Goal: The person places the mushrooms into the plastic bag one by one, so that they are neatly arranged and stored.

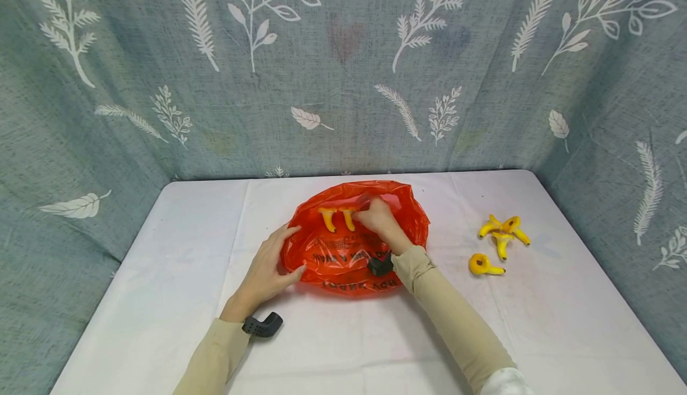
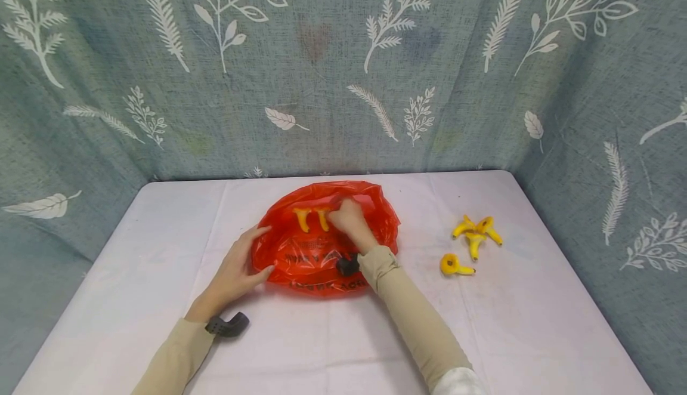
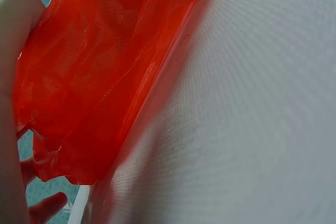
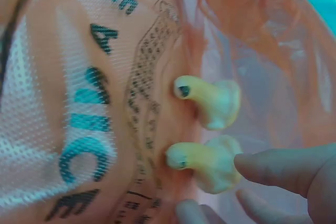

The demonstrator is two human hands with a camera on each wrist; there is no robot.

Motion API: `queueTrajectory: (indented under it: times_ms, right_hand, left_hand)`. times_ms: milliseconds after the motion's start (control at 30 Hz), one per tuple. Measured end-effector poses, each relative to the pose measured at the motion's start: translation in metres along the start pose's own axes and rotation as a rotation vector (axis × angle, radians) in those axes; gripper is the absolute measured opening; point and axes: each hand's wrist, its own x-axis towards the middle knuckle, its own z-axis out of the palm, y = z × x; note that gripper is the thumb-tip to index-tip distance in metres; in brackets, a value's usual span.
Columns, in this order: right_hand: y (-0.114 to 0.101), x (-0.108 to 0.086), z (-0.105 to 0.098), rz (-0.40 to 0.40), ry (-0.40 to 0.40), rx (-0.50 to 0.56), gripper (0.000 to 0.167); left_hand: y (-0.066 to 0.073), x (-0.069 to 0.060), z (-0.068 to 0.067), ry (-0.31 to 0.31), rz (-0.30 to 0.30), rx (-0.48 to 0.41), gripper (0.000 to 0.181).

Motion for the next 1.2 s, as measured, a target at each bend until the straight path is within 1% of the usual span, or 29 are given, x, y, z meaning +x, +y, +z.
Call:
queueTrajectory:
  times_ms: [200, 300, 467, 600, 800, 1033, 1200]
  right_hand:
    - [-0.01, -0.009, -0.01, -0.015, -0.05, -0.092, 0.042]
    - [-0.013, -0.015, -0.015, -0.032, -0.08, -0.139, 0.044]
    - [-0.018, -0.026, -0.023, -0.081, -0.126, -0.19, 0.043]
    - [-0.021, -0.036, -0.029, -0.139, -0.144, -0.211, 0.038]
    - [-0.024, -0.054, -0.042, -0.237, -0.137, -0.205, 0.026]
    - [-0.026, -0.074, -0.061, -0.294, -0.111, -0.18, 0.023]
    - [-0.022, -0.085, -0.076, -0.351, -0.085, -0.203, 0.018]
  left_hand:
    - [0.001, 0.0, -0.001, -0.003, 0.001, 0.003, 0.078]
    - [0.002, 0.0, -0.001, -0.005, 0.0, 0.008, 0.078]
    - [0.004, 0.0, -0.002, -0.003, -0.009, 0.001, 0.078]
    - [0.004, 0.0, -0.002, -0.002, -0.01, 0.006, 0.078]
    - [0.004, -0.001, -0.002, -0.005, -0.008, 0.003, 0.078]
    - [0.003, 0.0, -0.001, 0.0, -0.008, 0.006, 0.078]
    - [0.006, 0.001, -0.002, 0.0, -0.01, -0.004, 0.077]
